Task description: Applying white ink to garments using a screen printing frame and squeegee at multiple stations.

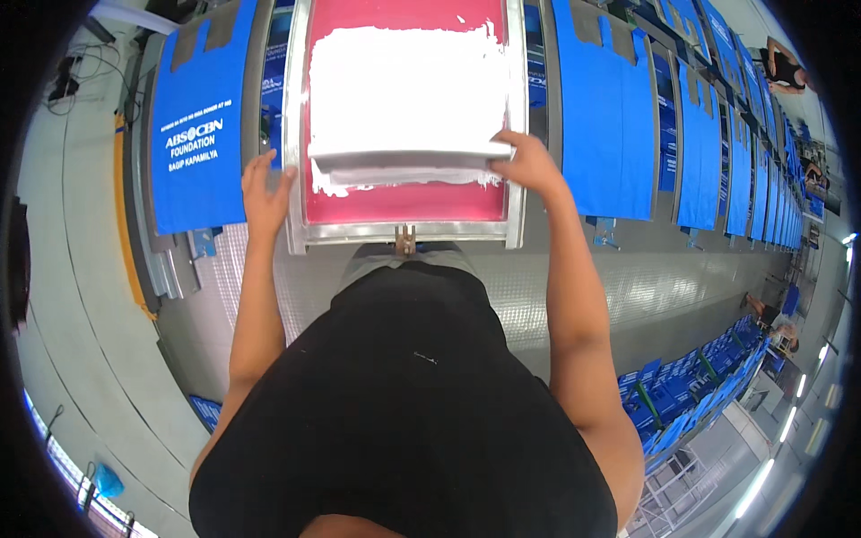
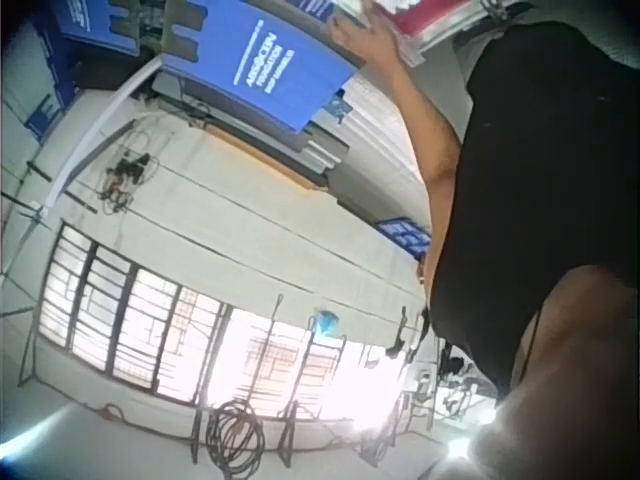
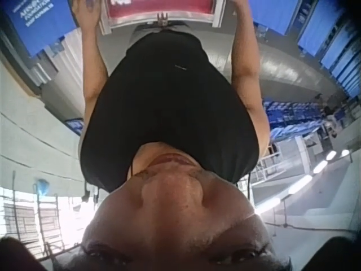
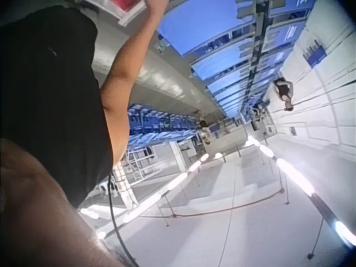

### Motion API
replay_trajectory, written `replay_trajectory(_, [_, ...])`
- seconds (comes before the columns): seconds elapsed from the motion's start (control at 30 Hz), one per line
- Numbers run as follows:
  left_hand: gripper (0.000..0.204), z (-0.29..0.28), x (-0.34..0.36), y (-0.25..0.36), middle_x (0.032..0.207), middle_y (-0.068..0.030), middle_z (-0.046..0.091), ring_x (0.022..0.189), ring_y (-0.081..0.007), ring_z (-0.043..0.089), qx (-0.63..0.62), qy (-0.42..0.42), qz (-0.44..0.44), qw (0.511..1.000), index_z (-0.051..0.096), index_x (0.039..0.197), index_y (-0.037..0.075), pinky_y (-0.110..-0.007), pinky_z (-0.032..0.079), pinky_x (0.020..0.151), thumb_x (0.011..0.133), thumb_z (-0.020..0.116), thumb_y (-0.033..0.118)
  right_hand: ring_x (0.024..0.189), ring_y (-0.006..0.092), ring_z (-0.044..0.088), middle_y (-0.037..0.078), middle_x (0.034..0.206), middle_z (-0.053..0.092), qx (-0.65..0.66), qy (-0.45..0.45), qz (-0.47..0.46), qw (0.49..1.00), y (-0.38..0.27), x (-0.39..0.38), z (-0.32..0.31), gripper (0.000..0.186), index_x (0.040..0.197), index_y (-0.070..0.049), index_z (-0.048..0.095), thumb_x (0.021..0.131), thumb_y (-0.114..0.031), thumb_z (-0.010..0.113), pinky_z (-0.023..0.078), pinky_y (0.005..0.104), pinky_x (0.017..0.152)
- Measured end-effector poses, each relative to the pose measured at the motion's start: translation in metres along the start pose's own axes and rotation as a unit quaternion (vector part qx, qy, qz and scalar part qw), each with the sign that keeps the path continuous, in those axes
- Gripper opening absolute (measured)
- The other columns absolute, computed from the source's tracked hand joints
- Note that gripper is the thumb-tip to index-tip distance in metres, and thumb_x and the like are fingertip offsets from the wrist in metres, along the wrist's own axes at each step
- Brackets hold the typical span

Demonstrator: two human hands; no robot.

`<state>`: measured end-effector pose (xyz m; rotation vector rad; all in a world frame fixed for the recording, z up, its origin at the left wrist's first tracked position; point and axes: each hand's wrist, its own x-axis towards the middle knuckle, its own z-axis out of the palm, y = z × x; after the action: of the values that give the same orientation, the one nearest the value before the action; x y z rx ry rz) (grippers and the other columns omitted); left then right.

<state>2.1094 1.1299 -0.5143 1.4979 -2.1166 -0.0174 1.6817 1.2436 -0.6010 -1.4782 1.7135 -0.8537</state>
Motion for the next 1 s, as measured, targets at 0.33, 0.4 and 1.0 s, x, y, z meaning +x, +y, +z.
replay_trajectory(0.33, [0.017,-0.010,0.093,0.104,0.078,-0.0160,0.065,0.079,-0.0350,0.064,0.125,-0.332,0.228,0.907,0.062,0.083,0.005,-0.047,0.050,0.070,0.074,0.070,0.017,0.084,0.0374,0.064,0.017,0.083,0.067,-0.224,-0.019,-0.037,0.974,-0.069,0.016,-0.005,0.033,0.101,-0.012,0.068,0.069,-0.007,0.061,0.052,0.0477,0.074])
replay_trajectory(0.4, [0.015,0.004,0.124,0.100,0.077,-0.0162,0.065,0.078,-0.0352,0.064,0.101,-0.253,0.239,0.932,0.063,0.083,0.006,-0.047,0.050,0.069,0.074,0.068,0.016,0.081,0.0375,0.064,0.018,0.084,0.067,-0.244,0.048,-0.091,0.964,-0.072,0.055,-0.021,0.033,0.101,-0.011,0.068,0.070,-0.008,0.060,0.052,0.0475,0.072])
replay_trajectory(1.0, [0.030,-0.021,0.000,0.078,0.085,-0.0100,0.060,0.087,-0.0288,0.057,0.047,-0.244,0.169,0.954,0.063,0.089,0.006,-0.041,0.043,0.080,0.061,0.071,0.007,0.093,0.0288,0.060,0.011,0.090,0.065,-0.242,0.005,-0.096,0.966,-0.088,-0.043,0.032,0.033,0.099,-0.007,0.064,0.066,-0.003,0.060,0.034,0.0551,0.104])
